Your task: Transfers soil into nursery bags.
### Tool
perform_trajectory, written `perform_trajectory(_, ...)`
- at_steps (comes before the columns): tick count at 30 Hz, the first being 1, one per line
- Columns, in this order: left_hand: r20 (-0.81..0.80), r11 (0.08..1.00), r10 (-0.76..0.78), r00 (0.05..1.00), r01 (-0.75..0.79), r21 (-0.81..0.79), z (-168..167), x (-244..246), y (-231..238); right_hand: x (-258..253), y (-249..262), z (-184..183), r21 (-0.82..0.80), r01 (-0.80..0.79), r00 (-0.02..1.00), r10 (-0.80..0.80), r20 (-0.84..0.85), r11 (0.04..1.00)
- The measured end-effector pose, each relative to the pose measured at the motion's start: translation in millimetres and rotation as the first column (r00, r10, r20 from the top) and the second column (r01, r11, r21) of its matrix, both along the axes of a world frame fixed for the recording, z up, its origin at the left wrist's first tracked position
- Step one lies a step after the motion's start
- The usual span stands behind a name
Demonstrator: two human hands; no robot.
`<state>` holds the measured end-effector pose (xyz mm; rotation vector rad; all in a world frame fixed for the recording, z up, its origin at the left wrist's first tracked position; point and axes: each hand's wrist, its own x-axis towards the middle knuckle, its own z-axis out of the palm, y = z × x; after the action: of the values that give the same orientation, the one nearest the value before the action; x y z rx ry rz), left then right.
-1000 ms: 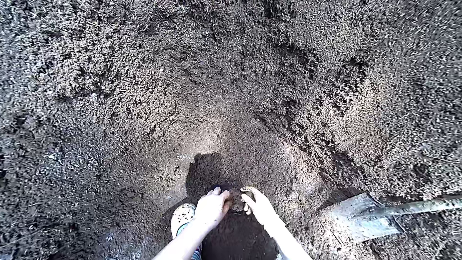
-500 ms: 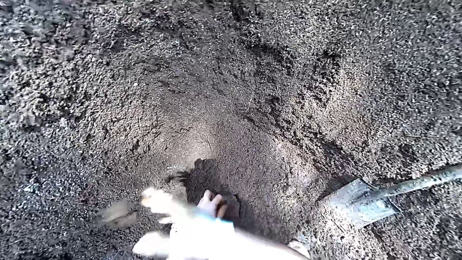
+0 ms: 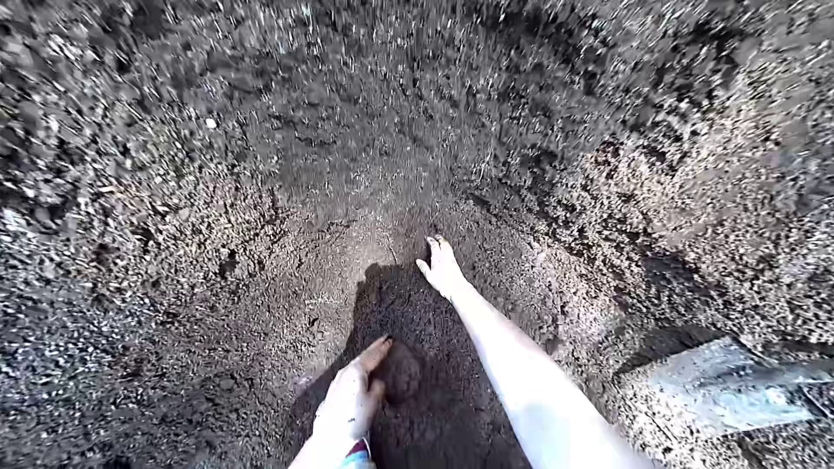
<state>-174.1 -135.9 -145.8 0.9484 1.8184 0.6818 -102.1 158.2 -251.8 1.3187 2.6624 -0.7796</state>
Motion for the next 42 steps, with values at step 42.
perform_trajectory(42,0.106,1.000,-0.004,0.994,0.003,0.010,2.0,2.5,-6.0,97.3,-186.0,127.5,-0.396,-0.262,0.910,0.088,-0.405,0.880)
